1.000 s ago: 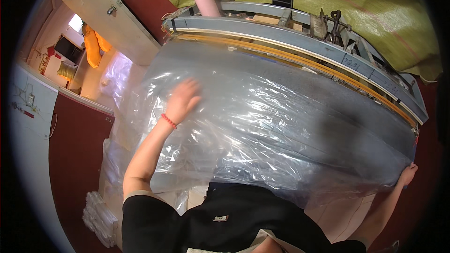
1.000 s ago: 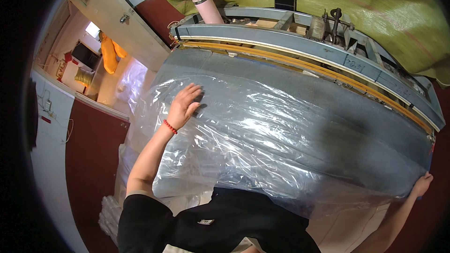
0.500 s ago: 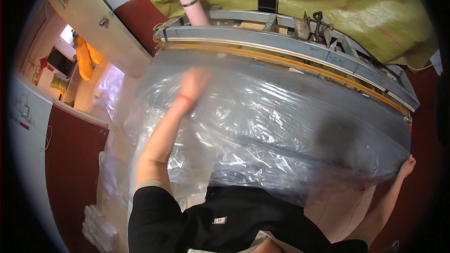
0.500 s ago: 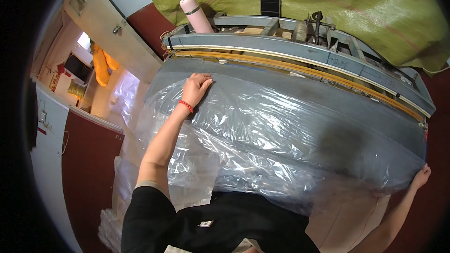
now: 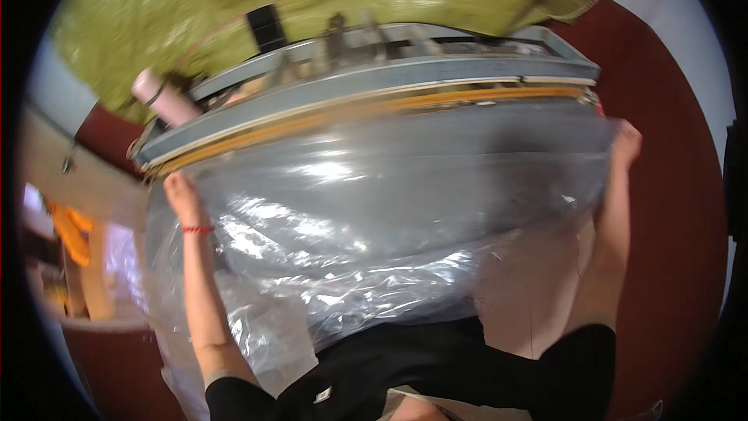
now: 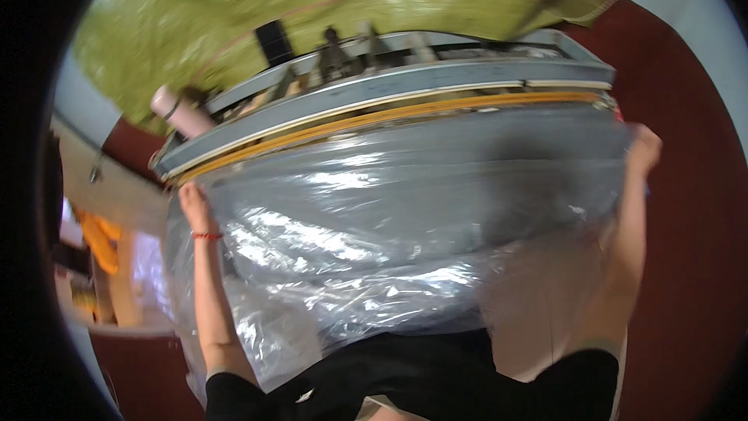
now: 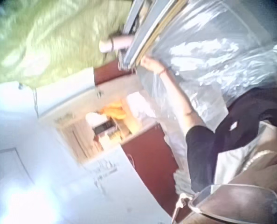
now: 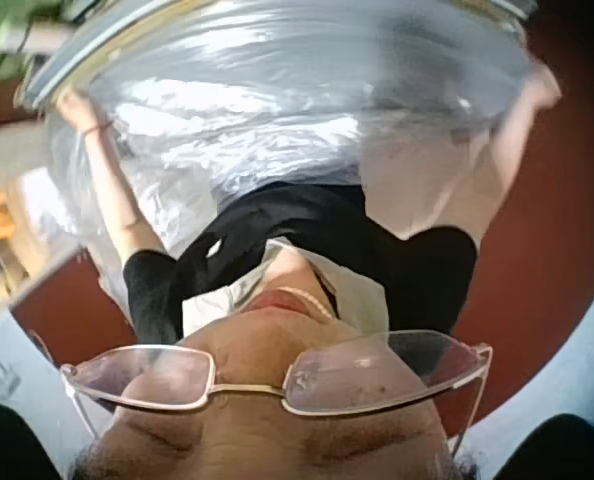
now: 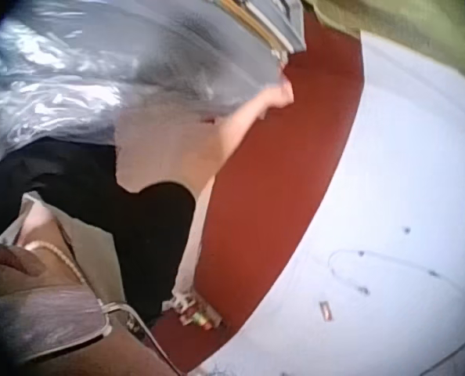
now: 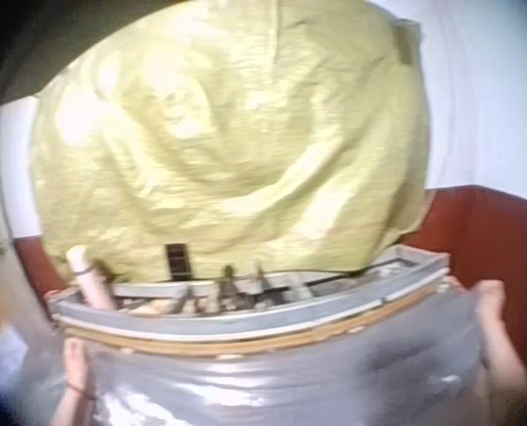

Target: Manually aligning and preparing large plastic sheets on a workspace for packaging or heat sealing.

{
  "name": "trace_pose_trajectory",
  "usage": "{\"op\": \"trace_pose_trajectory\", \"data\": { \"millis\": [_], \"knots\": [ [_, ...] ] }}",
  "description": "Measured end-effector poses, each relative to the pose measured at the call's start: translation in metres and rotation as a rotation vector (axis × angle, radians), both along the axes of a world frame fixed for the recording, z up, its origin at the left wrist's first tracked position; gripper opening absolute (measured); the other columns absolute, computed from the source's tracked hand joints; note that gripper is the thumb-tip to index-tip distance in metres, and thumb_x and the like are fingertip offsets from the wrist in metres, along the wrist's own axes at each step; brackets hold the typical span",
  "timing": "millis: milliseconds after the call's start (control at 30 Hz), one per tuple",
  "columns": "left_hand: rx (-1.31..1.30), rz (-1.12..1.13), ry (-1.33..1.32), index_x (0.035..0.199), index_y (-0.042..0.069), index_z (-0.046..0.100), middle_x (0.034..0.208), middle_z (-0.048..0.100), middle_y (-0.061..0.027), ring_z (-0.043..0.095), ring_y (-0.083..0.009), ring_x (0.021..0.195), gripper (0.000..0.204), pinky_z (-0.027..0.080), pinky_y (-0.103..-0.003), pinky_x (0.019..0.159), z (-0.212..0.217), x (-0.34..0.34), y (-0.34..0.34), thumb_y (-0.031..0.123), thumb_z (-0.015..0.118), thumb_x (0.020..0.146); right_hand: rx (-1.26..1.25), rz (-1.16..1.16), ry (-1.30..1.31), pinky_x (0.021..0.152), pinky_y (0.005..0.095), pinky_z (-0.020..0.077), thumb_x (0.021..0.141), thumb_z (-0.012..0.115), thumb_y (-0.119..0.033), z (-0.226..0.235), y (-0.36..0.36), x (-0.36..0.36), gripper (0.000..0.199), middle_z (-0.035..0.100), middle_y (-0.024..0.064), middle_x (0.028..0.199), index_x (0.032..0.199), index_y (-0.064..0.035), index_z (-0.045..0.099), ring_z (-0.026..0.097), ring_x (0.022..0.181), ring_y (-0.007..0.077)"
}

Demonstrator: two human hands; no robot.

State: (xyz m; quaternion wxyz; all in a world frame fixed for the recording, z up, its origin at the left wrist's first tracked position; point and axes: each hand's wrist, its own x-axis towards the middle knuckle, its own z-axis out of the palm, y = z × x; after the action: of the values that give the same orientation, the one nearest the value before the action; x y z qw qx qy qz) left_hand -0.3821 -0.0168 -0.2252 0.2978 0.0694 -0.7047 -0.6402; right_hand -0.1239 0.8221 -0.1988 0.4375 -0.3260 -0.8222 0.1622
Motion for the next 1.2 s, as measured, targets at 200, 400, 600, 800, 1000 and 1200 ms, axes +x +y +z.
{"op": "trace_pose_trajectory", "data": {
  "millis": [200, 400, 600, 800, 1000, 1200],
  "knots": [
    [-0.741, 0.179, -0.075, 0.076, 0.003, 0.052, 0.067, 0.051, -0.0026, 0.045, -0.0102, 0.06, 0.021, 0.04, -0.025, 0.056, -0.027, -0.023, -0.052, 0.021, 0.048, 0.086, 0.07, -0.059, 0.091, 0.076, 0.0344, 0.041, 0.084, 0.052, -0.024, -0.092, 0.029, -0.076, 0.022, 0.056, 0.0133, 0.084, 0.08, -0.0026, 0.053, 0.053, 0.08, 0.0253],
    [-1.018, -0.007, -0.137, 0.084, 0.003, 0.055, 0.075, 0.058, -0.0196, 0.058, -0.0333, 0.069, 0.017, 0.045, -0.036, 0.061, -0.02, -0.019, 0.006, 0.02, 0.056, 0.081, 0.109, -0.23, -0.155, 0.076, 0.0404, 0.0432, 0.087, 0.044, -0.039, -0.086, 0.096, -0.003, 0.033, 0.058, 0.0148, 0.098, 0.099, -0.0095, 0.054, 0.055, 0.089, 0.0352],
    [-1.015, 0.028, 0.185, 0.08, 0.001, 0.056, 0.078, 0.059, -0.013, 0.057, -0.0239, 0.075, 0.014, 0.044, -0.032, 0.068, 0.026, 0.017, -0.001, 0.012, 0.062, 0.076, 0.035, -0.124, -0.229, 0.071, 0.0364, 0.0428, 0.087, 0.048, -0.038, -0.096, 0.09, -0.003, 0.032, 0.058, 0.0132, 0.087, 0.092, -0.0059, 0.052, 0.056, 0.081, 0.0304],
    [-1.375, -0.233, 0.083, 0.084, 0.007, 0.06, 0.082, 0.055, -0.0111, 0.051, -0.0285, 0.082, 0.015, 0.042, -0.038, 0.07, 0.028, 0.048, 0.019, 0.015, 0.06, 0.072, 0.069, -0.048, -0.032, 0.072, 0.032, 0.043, 0.086, 0.051, -0.033, -0.102, 0.11, 0.009, 0.032, 0.06, 0.0091, 0.088, 0.097, -0.0033, 0.055, 0.056, 0.079, 0.0224],
    [-1.308, -0.084, -0.137, 0.077, 0.008, 0.06, 0.083, 0.058, -0.0038, 0.051, -0.0233, 0.083, 0.012, 0.039, -0.035, 0.072, 0.008, 0.036, 0.011, 0.014, 0.066, 0.069, -0.05, 0.005, -0.07, 0.067, 0.0252, 0.0425, 0.088, 0.05, -0.031, -0.096, 0.098, 0.005, 0.031, 0.058, 0.0038, 0.077, 0.093, -0.0021, 0.058, 0.052, 0.069, 0.012],
    [-1.198, -0.047, -0.027, 0.071, 0.005, 0.059, 0.072, 0.059, -0.0065, 0.053, -0.0248, 0.073, 0.013, 0.042, -0.034, 0.065, -0.003, 0.016, 0.012, 0.016, 0.067, 0.07, -0.062, 0.037, -0.03, 0.059, 0.0242, 0.0383, 0.088, 0.05, -0.031, -0.102, 0.109, 0.013, 0.029, 0.045, -0.0004, 0.062, 0.085, -0.0024, 0.057, 0.042, 0.058, 0.0095]
  ]
}}
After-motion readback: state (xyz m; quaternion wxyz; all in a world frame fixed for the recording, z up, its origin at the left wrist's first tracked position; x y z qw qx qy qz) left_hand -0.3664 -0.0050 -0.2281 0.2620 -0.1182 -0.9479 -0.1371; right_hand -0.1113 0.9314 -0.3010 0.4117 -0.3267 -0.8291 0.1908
